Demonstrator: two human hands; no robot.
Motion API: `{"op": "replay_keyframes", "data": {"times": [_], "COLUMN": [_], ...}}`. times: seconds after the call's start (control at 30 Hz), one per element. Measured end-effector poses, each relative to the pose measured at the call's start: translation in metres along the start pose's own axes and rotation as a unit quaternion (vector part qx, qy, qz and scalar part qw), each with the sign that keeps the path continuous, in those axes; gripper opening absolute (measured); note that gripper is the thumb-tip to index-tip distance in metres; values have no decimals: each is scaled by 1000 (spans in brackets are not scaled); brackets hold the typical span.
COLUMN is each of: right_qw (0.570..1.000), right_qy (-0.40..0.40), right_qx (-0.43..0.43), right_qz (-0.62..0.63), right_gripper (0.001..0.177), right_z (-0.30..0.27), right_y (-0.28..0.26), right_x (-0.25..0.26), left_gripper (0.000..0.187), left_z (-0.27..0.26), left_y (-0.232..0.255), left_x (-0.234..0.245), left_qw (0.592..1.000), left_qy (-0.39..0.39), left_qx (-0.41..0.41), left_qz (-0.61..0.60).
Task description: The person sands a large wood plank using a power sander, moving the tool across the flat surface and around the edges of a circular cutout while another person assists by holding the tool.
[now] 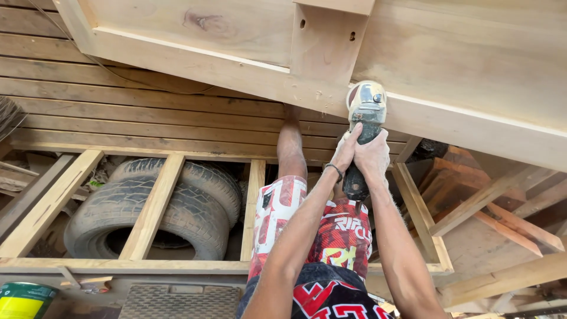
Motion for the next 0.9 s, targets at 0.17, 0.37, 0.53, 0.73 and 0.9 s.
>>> {"op": "replay_keyframes", "data": {"times": [0.17,0.37,0.53,0.73,0.9], "right_qw": [1000,1000,1000,1000,999], "right_qy": [2,0,-7,-2,-7], "right_qx": [-2,-13,-14,-21,-36], "right_qz": [5,-1,-4,-11,-20], "right_gripper": [89,88,86,84,85], "right_z": [-1,-2,-1,-2,-1], "right_y": [-6,-8,-11,-7,1], "right_x": [-3,-7,-9,-7,2], "left_gripper": [61,62,61,62,64], "left_z": [-2,-11,-17,-16,-12], "left_y": [4,11,19,16,9], "left_x": [6,10,11,8,0], "left_qw": [1000,999,1000,999,998], "left_qy": [-22,-51,-28,-39,-19], "left_qx": [-22,-7,10,19,37], "left_qz": [3,-8,7,11,47]}}
Point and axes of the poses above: each hand's wrist, its own z-axis towards the middle knuckle, its own x-axis out of the back of the hand, y = z × x, the point moved 1 cm from there along z, towards the middle knuckle, and after that the axes turned 13 degrees about x, right-handed, at the moved point
